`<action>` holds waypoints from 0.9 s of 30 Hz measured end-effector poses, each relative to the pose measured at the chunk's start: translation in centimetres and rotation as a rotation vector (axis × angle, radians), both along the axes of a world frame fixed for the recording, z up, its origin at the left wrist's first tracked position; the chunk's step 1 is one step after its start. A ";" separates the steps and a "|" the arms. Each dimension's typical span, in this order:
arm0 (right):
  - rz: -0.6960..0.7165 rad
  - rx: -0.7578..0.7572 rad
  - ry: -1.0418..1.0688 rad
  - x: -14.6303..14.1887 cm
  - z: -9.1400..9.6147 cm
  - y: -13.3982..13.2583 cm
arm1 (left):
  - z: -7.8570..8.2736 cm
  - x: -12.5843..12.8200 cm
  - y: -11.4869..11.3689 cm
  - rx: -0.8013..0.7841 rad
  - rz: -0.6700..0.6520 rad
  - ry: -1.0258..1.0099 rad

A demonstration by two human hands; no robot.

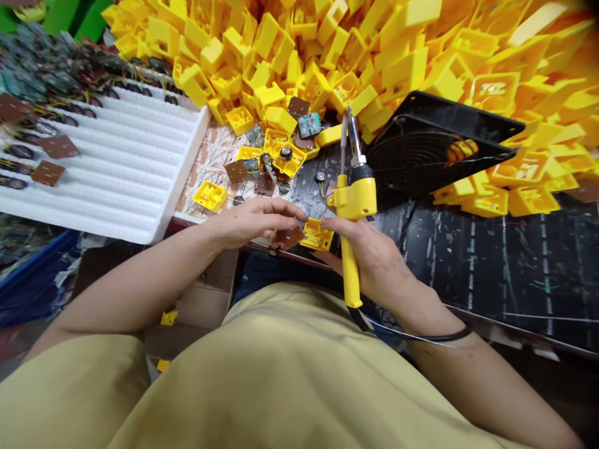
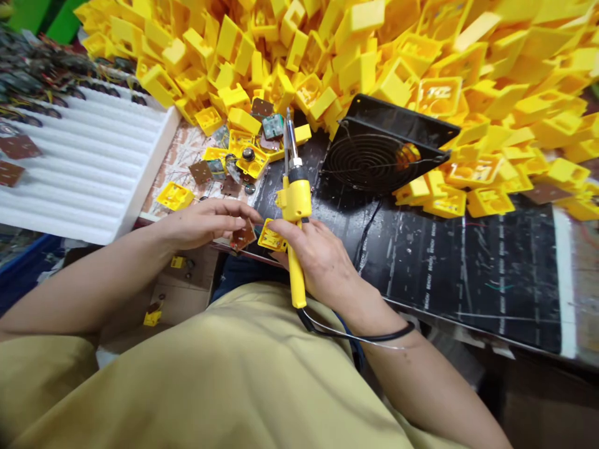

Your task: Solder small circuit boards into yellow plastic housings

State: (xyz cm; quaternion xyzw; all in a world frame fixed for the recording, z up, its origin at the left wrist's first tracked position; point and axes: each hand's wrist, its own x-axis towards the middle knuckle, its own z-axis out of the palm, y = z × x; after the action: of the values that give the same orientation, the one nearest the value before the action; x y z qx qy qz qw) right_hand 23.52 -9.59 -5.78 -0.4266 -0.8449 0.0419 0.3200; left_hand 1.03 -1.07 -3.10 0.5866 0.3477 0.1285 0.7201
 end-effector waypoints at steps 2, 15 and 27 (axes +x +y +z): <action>-0.021 -0.016 0.009 0.0 -0.5 -0.3 | 0.0 0.8 0.2 0.116 -0.053 0.073; -0.131 0.063 0.024 0.6 -1.4 -0.9 | 0.2 2.1 -0.9 0.849 -0.130 0.338; -0.081 -0.003 -0.013 2.0 -0.2 -0.3 | -0.6 3.2 -1.0 0.982 -0.150 0.425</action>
State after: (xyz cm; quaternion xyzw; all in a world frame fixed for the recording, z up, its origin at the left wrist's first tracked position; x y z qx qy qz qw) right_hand 25.48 -9.93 -5.94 -0.4612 -0.8289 0.0276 0.3154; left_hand 4.19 -2.09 -3.74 0.8905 0.3421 0.1028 0.2819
